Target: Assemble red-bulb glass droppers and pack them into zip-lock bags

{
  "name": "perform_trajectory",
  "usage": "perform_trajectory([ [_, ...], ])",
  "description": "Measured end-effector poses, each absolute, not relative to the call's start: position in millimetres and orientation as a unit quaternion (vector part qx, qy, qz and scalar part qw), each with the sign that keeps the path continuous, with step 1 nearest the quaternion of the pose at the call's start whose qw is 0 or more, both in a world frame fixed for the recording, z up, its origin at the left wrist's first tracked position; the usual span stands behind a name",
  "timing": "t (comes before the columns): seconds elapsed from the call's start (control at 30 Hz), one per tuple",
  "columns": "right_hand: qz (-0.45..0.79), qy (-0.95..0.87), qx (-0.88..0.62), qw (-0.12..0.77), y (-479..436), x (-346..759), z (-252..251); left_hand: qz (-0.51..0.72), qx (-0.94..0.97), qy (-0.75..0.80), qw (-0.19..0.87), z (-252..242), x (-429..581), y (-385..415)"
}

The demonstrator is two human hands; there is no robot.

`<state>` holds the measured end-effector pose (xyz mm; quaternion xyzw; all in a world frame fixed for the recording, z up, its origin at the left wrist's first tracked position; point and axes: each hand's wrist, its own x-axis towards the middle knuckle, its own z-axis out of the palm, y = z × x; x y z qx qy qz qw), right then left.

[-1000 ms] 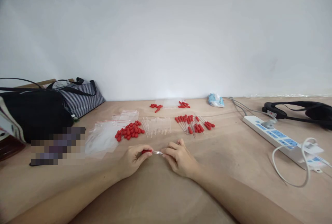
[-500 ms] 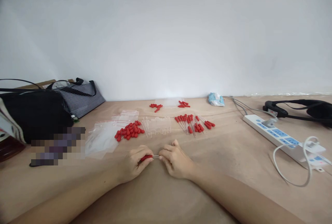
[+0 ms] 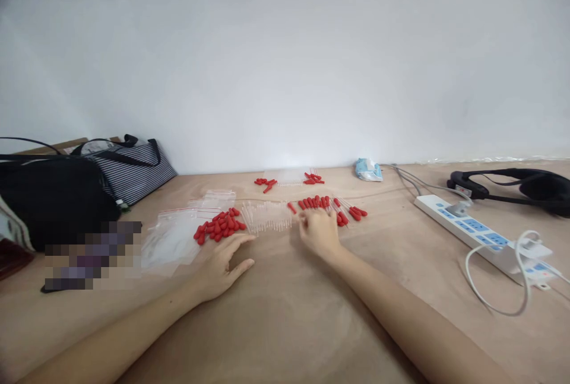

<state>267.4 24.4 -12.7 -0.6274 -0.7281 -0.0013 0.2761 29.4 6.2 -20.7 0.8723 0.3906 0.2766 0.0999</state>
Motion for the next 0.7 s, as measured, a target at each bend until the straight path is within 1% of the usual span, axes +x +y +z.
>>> perform_trajectory([
  [0.07, -0.023, -0.668, -0.694, 0.266, 43, 273, -14, 0.252, 0.882, 0.378, 0.124, -20, 29, 7],
  [0.17, -0.049, -0.624, -0.746, 0.227, 63, 276, -20, 0.241, 0.888, 0.366, 0.139, -19, 31, 6],
  [0.3, -0.048, -0.624, -0.758, 0.181, 70, 277, -26, 0.245, 0.888, 0.36, 0.145, -19, 32, 6],
  [0.47, -0.063, -0.642, -0.74, 0.189, 68, 269, -24, 0.246, 0.891, 0.354, 0.141, -20, 32, 7],
  [0.57, -0.029, -0.654, -0.734, 0.18, 70, 253, -19, 0.246, 0.894, 0.351, 0.131, -21, 33, 9],
  [0.7, 0.044, -0.632, -0.762, 0.132, 78, 233, -15, 0.249, 0.893, 0.352, 0.126, -21, 34, 8],
])
